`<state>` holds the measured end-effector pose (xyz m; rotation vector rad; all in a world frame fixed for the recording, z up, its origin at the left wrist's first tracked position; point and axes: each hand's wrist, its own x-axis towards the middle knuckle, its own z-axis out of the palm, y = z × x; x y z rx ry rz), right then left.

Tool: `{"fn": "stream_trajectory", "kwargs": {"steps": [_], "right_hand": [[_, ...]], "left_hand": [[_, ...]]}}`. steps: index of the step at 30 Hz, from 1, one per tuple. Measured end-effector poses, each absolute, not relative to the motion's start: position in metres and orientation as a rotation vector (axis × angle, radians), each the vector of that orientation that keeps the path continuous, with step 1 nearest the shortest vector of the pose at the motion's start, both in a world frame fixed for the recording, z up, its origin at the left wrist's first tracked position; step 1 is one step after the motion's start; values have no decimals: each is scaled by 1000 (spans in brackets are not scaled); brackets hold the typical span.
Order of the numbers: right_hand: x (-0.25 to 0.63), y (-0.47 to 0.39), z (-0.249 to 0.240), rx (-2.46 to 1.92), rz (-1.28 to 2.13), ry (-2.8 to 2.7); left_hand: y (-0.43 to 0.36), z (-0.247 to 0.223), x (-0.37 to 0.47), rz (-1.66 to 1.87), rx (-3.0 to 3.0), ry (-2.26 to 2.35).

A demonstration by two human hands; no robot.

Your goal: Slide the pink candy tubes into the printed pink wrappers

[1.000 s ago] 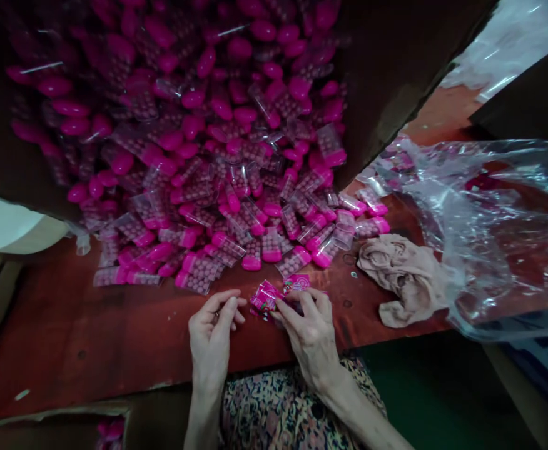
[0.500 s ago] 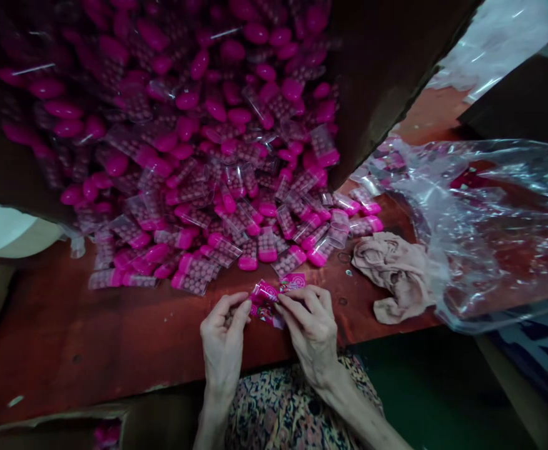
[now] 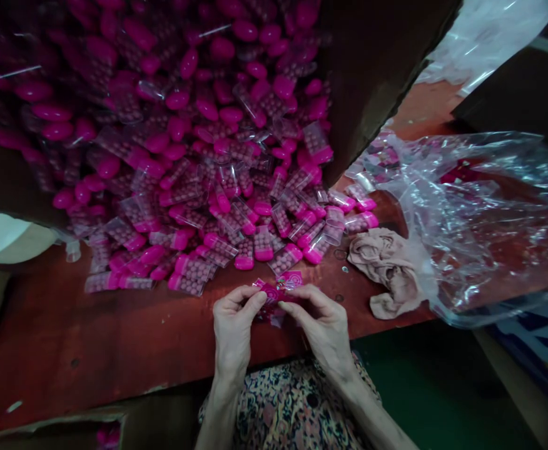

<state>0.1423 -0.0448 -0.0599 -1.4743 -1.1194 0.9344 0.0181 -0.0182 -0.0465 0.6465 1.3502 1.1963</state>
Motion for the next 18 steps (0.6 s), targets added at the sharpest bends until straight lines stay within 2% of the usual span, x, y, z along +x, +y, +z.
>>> {"fn": "stream_trajectory", "kwargs": {"steps": [7,14,18], "right_hand": [[140,-44,-57,-1483,978,-1148],[136,-43,-51,-1507,1034,-1226],[136,-39,-49,-1538,1023,-1252]], "left_hand": [[-18,-47,21,1218,533,1342],[-19,-57,14,1284,661,1462],[-21,-43,11,1194,594,1320]]}}
